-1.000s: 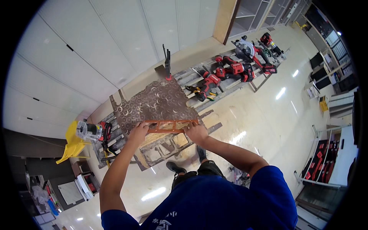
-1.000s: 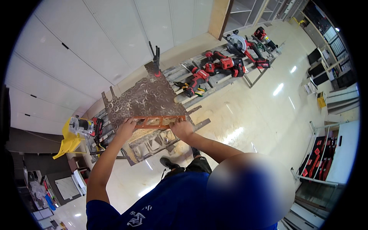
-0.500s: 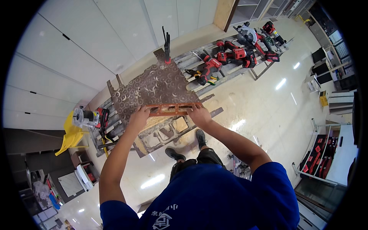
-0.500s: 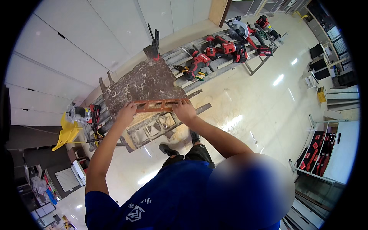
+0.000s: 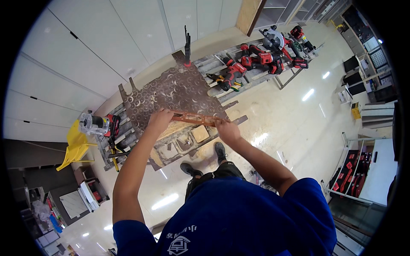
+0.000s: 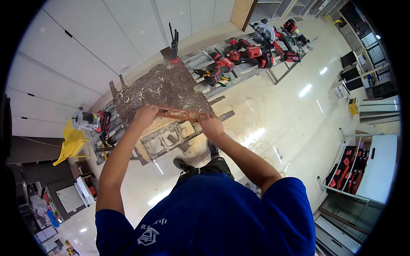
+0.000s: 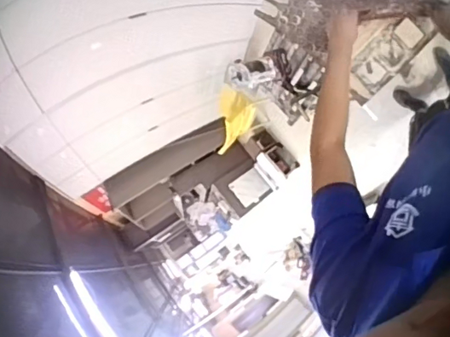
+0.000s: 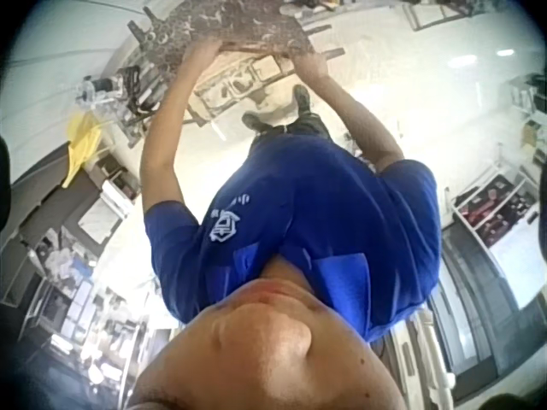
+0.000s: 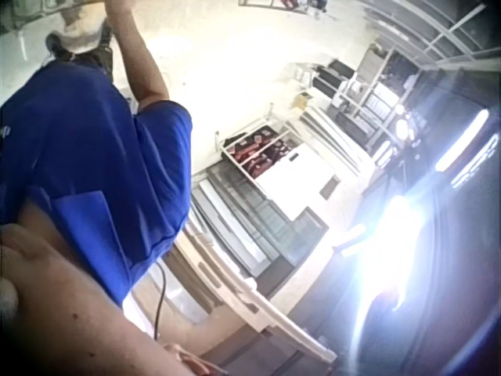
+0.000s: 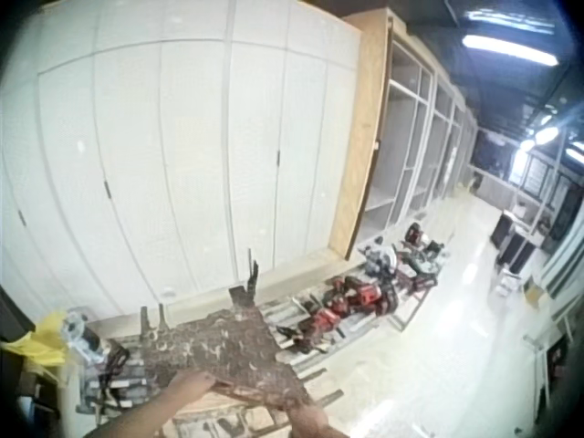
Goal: The person uses a cordless drill to assemble a small wooden frame on a workbench, then picks up a broom and dustpan to sweep wood shavings and debris from the floor. The person moves around the workshop to gather the debris into a pile.
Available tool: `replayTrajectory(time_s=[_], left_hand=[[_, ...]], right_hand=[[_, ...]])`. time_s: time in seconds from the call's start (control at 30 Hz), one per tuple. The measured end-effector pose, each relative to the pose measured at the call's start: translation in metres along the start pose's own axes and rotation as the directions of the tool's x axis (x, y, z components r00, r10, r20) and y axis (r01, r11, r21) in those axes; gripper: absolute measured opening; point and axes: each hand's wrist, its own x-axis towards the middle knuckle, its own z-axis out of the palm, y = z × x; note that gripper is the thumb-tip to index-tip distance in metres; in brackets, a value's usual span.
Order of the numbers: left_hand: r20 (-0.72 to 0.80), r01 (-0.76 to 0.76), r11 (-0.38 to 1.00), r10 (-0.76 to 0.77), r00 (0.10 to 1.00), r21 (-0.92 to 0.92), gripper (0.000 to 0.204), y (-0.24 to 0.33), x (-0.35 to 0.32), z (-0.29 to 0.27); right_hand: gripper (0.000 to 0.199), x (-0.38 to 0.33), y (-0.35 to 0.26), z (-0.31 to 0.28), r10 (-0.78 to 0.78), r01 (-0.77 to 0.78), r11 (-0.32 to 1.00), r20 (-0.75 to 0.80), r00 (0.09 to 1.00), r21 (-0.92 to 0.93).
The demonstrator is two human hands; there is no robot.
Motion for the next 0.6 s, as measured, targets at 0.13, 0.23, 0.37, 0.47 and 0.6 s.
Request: replayTrajectory(time_s=[0.13,0.23,0.37,0.47,0.6], left_hand=[[-0.051,-0.089,0.996,0.088,0.995,-0.008,0.014,-0.012,-0.018,0.018],[-0.107,-0.1,0.995,0.097,0.99,-0.024,0.016,-0.021,-0.016,0.022],[-0.083,-0.074,0.996,0.078,0.993,0.048,0.02,-0.018,0.016,0.007],[-0.003,-0.084,0.995,0.085,0.996,0.057,0.021,-0.015,0.012,0.007],[-0.014,-0.154,0.985,0.155,0.988,0.076,0.018,-0.023,-0.026,0.03]], right_hand=[[0.024,-0.016,-0.026,0.006,0.085,-0.085,0.995,0.0,0.996,0.056],[0.023,-0.008,-0.023,-0.001,0.158,-0.169,0.981,0.113,0.981,0.091],[0.024,0.015,-0.012,-0.01,0.233,-0.234,0.97,0.024,0.972,0.059],[0.023,0.007,-0.025,-0.002,0.242,-0.242,0.97,0.041,0.969,0.008],[0.024,-0.031,-0.053,0.027,0.166,-0.165,0.986,-0.095,0.981,0.02]])
